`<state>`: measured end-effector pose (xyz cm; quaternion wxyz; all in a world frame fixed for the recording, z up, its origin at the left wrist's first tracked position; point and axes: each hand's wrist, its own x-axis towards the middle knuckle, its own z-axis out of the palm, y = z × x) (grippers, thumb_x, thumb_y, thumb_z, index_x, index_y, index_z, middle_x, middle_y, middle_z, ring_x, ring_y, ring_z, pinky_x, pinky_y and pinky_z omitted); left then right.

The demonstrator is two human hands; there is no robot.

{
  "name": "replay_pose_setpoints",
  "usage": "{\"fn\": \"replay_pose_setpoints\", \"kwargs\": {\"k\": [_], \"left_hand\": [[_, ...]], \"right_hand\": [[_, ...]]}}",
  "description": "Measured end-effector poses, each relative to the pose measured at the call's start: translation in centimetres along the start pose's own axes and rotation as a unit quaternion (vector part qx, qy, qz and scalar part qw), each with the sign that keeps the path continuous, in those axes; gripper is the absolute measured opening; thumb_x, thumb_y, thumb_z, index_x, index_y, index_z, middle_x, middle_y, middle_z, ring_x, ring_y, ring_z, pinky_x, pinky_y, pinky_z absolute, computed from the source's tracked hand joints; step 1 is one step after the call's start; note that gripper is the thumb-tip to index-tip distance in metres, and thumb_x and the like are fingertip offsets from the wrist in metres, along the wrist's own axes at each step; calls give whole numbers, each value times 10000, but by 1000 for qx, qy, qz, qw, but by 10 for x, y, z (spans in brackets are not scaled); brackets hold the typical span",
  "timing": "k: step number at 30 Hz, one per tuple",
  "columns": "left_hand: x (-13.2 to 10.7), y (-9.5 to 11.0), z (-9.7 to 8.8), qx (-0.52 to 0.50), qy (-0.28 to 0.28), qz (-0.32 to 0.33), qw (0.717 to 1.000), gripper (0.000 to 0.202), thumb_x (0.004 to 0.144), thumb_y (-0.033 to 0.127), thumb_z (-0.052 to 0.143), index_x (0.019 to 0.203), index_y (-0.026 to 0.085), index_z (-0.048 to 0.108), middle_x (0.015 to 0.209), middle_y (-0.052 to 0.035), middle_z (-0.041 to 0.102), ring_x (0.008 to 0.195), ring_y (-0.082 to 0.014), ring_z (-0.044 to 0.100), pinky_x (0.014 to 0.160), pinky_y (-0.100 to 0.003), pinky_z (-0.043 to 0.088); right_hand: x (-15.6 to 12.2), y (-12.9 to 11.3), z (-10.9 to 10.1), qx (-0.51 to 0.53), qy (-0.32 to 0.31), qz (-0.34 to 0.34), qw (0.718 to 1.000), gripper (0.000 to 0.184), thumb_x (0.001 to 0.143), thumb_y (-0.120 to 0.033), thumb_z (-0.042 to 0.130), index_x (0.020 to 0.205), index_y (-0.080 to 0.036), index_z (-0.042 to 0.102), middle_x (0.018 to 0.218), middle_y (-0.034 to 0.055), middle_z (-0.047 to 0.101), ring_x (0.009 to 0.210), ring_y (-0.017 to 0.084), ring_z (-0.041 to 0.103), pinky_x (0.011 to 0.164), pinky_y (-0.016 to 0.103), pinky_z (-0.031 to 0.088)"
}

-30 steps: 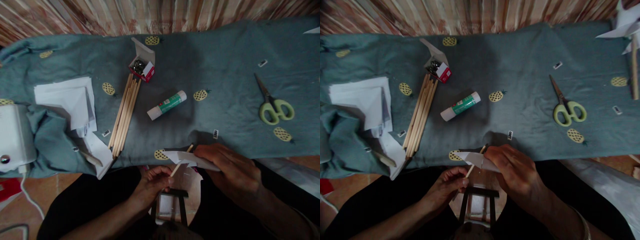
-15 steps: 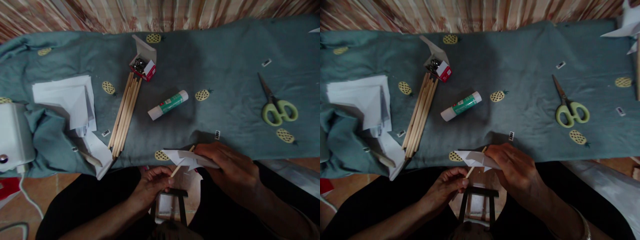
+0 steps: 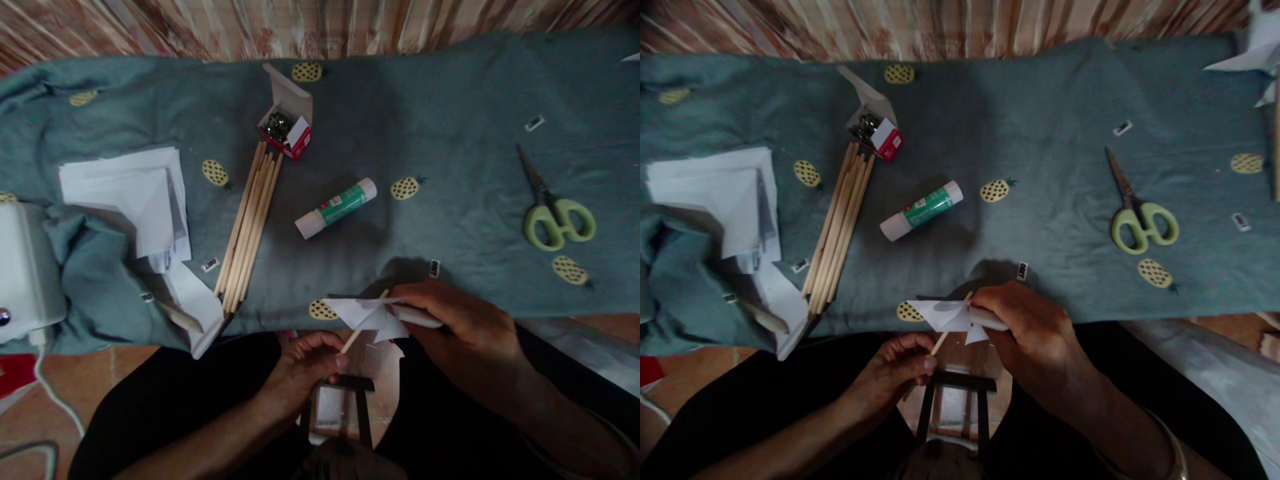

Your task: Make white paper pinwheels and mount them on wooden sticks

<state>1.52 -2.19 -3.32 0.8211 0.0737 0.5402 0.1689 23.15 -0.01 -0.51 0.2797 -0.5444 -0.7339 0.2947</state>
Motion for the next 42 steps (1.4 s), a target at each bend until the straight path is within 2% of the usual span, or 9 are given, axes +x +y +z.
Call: {"fn": "replay_pose_setpoints", "kwargs": {"k": [5, 9, 16, 22, 25, 30, 36, 42], "left_hand": [[-1, -1, -1, -13, -2, -4, 1000, 334, 489, 319, 897, 655, 139, 669, 541, 52, 578, 456, -29, 459, 498, -172, 334], [-2, -3, -2, -13, -2, -2, 1000, 366, 486, 344, 904, 680, 143, 667, 522, 47, 592, 447, -37, 484, 488, -166, 351], [-6, 0, 4, -20, 21, -6, 1000, 438, 387, 340, 936, 669, 132, 675, 551, 44, 618, 468, -44, 526, 473, -156, 425], [-8, -5, 4, -21, 13, 35, 999, 443, 368, 319, 941, 678, 124, 692, 577, 34, 636, 501, -45, 557, 491, -143, 469], [-5, -10, 2, -12, 2, 65, 998, 441, 374, 332, 938, 678, 121, 698, 580, 29, 637, 508, -46, 567, 501, -140, 477], [1, -16, 1, 2, -14, 129, 992, 416, 381, 322, 931, 652, 125, 685, 563, 23, 630, 502, -57, 562, 496, -157, 464], [3, -19, 3, 10, -32, 157, 987, 362, 440, 259, 909, 675, 124, 670, 578, 13, 627, 529, -74, 566, 544, -196, 473], [3, -19, 0, 10, -49, 171, 984, 328, 477, 234, 893, 670, 127, 650, 598, 10, 625, 551, -79, 573, 589, -218, 468]], "right_hand": [[4, -2, -3, 9, -31, 88, 996, 190, 847, -130, 588, 976, -240, 675, 890, -7, 733, 794, 152, 698, 722, 241, 556], [8, -4, -5, 21, -41, 141, 989, 124, 852, -224, 617, 932, -238, 711, 865, -16, 745, 726, 141, 689, 662, 220, 533], [19, -5, -10, 60, -81, 222, 970, 210, 834, -370, 616, 871, -204, 737, 774, 7, 736, 601, 141, 637, 512, 220, 448], [30, -1, -11, 113, -106, 248, 956, 185, 750, -346, 653, 748, -174, 721, 626, -9, 651, 551, 122, 554, 494, 224, 387], [33, 5, -9, 153, -101, 260, 948, 195, 685, -356, 687, 726, -170, 725, 631, -3, 653, 556, 127, 549, 501, 233, 395], [39, 14, -7, 210, -113, 243, 940, 242, 582, -376, 756, 705, -167, 737, 660, 6, 690, 587, 135, 564, 543, 243, 432], [51, 12, -8, 191, -126, 286, 930, 222, 522, -308, 810, 637, -144, 714, 540, -13, 631, 518, 108, 535, 499, 220, 418], [62, 5, -13, 155, -160, 340, 914, 216, 524, -256, 843, 691, -177, 730, 655, 6, 698, 649, 138, 626, 617, 233, 509]]}}
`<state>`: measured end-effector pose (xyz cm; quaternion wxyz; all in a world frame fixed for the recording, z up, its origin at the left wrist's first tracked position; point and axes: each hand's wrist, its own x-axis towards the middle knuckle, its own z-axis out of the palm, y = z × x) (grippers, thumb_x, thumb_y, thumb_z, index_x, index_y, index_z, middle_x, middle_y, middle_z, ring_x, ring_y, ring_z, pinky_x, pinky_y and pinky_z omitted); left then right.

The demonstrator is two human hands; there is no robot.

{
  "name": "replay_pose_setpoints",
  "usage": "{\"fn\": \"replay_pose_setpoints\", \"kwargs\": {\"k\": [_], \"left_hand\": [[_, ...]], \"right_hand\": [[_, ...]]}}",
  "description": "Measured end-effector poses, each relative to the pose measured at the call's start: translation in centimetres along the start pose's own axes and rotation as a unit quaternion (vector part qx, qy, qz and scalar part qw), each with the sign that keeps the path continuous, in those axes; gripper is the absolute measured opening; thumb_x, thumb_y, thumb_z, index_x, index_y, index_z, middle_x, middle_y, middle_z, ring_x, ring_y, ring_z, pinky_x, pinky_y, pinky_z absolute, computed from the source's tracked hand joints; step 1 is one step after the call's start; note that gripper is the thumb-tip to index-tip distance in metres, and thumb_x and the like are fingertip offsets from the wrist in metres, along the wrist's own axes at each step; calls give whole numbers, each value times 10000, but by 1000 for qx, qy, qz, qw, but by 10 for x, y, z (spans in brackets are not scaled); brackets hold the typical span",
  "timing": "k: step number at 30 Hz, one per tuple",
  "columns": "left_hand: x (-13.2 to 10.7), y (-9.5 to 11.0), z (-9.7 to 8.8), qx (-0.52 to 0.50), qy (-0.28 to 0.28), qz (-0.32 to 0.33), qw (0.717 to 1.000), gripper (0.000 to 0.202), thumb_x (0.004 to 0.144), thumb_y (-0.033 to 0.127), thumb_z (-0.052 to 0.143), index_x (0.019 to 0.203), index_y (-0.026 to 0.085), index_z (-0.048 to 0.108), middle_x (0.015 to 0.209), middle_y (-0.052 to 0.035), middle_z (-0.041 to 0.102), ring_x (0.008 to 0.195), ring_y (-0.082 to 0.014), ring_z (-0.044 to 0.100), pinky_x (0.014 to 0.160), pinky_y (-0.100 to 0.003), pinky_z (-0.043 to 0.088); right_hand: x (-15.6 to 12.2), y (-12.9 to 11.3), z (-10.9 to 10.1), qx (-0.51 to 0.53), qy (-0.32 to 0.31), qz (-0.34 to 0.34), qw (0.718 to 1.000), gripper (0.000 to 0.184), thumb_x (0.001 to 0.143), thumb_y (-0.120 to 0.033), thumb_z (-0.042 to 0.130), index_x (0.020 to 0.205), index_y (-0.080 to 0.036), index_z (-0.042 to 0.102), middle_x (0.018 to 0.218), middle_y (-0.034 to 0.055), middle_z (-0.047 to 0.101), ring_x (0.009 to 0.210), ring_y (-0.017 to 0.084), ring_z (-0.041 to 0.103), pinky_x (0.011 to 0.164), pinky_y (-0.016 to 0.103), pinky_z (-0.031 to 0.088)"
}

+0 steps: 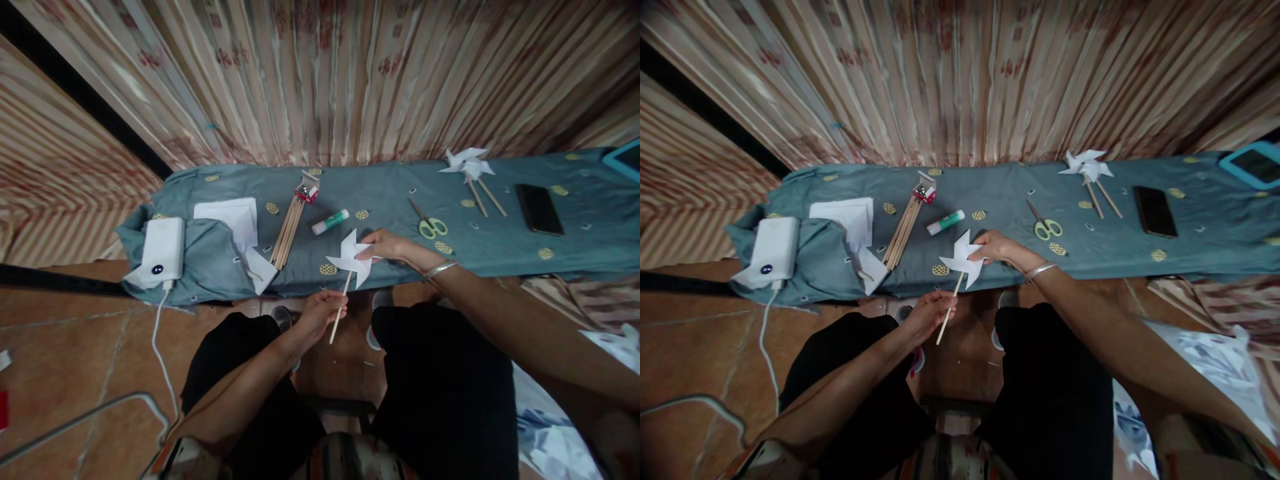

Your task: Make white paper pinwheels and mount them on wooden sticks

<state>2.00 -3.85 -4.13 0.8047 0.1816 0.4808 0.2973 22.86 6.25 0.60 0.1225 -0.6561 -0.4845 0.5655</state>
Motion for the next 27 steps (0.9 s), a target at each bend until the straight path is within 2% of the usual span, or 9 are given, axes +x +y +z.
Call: {"fn": "replay_pose_setpoints", "kwargs": {"k": [10, 16, 27], "left_hand": [[1, 5, -2, 1, -2, -5, 1000, 277, 492, 191, 873, 656, 115, 663, 550, 6, 612, 518, -74, 556, 547, -206, 440], [-1, 9, 0, 3, -10, -12, 1000, 273, 486, 193, 873, 638, 113, 661, 547, 8, 604, 515, -73, 553, 532, -202, 426], [-3, 6, 4, 9, -15, -10, 1000, 280, 510, 215, 874, 661, 117, 661, 594, 3, 610, 555, -86, 565, 601, -237, 456]], "right_hand": [[0, -8, -3, -18, -20, 14, 1000, 244, 489, -254, 867, 651, -174, 704, 654, 4, 702, 662, 138, 639, 645, 230, 523], [7, -11, -8, -28, -61, 15, 998, 277, 448, -254, 868, 648, -166, 699, 625, -5, 679, 620, 125, 623, 608, 220, 515], [13, -16, -14, -51, -103, 14, 993, 312, 425, -300, 853, 653, -162, 690, 682, 32, 684, 686, 172, 631, 652, 276, 521]]}}
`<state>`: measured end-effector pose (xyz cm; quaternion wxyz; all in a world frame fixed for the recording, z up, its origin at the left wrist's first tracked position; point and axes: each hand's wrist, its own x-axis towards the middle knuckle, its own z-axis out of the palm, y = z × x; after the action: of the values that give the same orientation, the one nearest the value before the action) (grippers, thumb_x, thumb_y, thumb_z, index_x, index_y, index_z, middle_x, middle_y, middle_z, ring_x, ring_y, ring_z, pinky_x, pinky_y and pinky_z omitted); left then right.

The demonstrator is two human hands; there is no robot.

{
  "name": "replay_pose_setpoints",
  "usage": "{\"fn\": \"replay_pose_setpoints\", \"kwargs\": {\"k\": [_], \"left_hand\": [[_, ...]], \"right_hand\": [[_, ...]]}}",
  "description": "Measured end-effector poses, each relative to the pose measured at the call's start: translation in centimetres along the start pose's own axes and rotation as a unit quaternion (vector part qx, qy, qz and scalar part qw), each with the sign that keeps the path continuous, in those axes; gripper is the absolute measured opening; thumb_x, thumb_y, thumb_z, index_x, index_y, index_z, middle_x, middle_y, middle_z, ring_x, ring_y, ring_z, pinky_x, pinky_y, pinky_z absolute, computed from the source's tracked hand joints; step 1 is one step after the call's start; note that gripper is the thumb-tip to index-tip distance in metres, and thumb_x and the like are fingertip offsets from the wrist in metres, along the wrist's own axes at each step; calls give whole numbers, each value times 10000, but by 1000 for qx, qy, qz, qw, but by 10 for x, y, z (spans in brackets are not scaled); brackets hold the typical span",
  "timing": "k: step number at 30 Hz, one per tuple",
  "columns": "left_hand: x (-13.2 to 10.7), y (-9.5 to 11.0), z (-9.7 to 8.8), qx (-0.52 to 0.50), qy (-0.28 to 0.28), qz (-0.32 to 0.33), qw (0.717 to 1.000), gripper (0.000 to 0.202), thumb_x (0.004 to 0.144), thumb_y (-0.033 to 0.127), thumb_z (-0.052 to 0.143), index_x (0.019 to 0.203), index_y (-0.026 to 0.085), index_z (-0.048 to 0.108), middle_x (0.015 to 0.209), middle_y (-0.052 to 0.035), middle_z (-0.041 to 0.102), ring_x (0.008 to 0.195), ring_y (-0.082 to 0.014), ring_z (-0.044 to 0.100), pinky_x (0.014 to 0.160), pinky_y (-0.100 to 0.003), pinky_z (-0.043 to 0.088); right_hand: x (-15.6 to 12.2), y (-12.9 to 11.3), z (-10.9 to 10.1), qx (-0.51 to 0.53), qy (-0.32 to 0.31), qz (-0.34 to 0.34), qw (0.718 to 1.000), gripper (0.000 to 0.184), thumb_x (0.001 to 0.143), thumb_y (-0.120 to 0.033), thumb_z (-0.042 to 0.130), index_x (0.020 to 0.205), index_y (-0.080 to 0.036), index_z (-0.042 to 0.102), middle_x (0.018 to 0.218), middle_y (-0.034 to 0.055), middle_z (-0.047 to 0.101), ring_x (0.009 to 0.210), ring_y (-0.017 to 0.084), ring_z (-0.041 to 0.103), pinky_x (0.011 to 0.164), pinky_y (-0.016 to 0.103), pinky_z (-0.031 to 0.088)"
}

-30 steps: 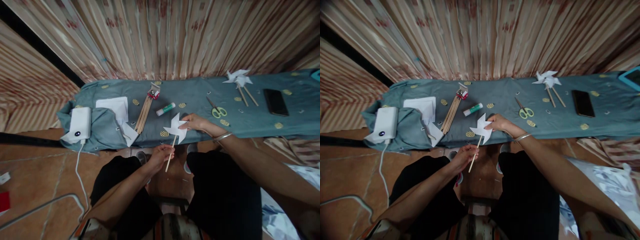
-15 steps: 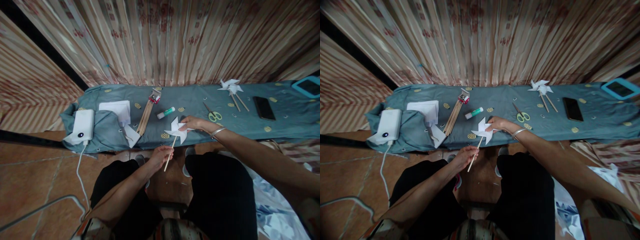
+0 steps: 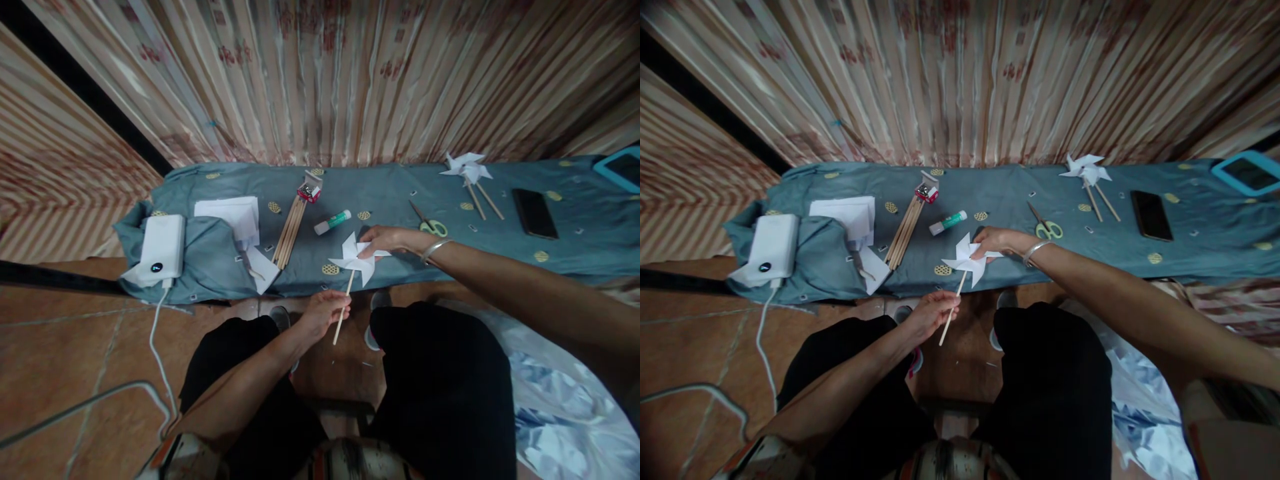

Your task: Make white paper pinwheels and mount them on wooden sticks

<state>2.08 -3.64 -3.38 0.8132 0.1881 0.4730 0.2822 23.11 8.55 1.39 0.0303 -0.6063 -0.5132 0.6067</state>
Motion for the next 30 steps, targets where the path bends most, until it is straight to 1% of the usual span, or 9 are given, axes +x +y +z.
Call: {"fn": "replay_pose_setpoints", "kwargs": {"k": [3, 7, 11, 14, 17, 24, 27, 30], "left_hand": [[0, -1, 2, 2, 6, 2, 1000, 277, 502, 216, 875, 649, 120, 660, 586, 5, 611, 545, -84, 564, 587, -232, 460], [0, 0, 3, 4, 9, -3, 1000, 265, 512, 211, 874, 643, 121, 663, 574, 7, 607, 541, -79, 565, 587, -227, 469], [0, 1, 4, 5, 14, -7, 1000, 261, 509, 200, 875, 640, 119, 665, 567, 8, 603, 534, -78, 567, 569, -217, 469], [1, 1, 4, 5, 15, -9, 1000, 267, 498, 191, 877, 637, 114, 663, 563, 8, 601, 527, -77, 567, 550, -209, 468], [0, 1, 4, 4, 16, -11, 1000, 264, 497, 183, 872, 645, 114, 665, 578, 6, 614, 532, -81, 579, 544, -205, 471], [1, 1, 3, 8, 16, -7, 1000, 244, 515, 174, 860, 648, 120, 662, 573, 8, 617, 520, -81, 579, 538, -205, 465], [1, 0, 3, 4, 22, -11, 1000, 247, 512, 171, 860, 654, 120, 664, 581, 7, 621, 524, -82, 583, 551, -208, 468], [0, -1, 2, -5, 17, -12, 1000, 246, 522, 184, 861, 654, 119, 664, 584, 6, 618, 530, -80, 580, 564, -210, 471]], "right_hand": [[2, -1, -1, 1, -9, 3, 1000, 302, 418, -292, 855, 637, -163, 690, 664, 41, 687, 677, 184, 640, 650, 287, 535], [3, 0, -3, 2, -18, 4, 1000, 288, 415, -284, 857, 622, -165, 696, 649, 37, 691, 643, 174, 637, 621, 277, 540], [2, 0, -3, -2, -19, 9, 1000, 293, 424, -292, 854, 630, -160, 693, 638, 30, 682, 615, 157, 618, 598, 268, 520], [1, 0, -4, 1, -32, 3, 999, 315, 430, -318, 859, 636, -155, 684, 640, 30, 672, 608, 145, 608, 596, 259, 509], [2, 0, -4, 3, -42, -1, 999, 317, 422, -337, 863, 615, -171, 675, 614, 22, 660, 575, 136, 589, 561, 251, 499], [1, -2, 0, 5, -11, 9, 1000, 245, 416, -268, 838, 558, -164, 668, 532, -3, 616, 515, 114, 543, 516, 239, 462], [-2, -3, 2, 6, -11, 3, 1000, 247, 426, -284, 838, 556, -161, 668, 525, -6, 615, 514, 115, 553, 512, 234, 471], [-4, -4, 2, 3, -11, 6, 1000, 274, 438, -319, 853, 567, -161, 670, 568, 16, 652, 544, 130, 588, 529, 239, 503]]}}
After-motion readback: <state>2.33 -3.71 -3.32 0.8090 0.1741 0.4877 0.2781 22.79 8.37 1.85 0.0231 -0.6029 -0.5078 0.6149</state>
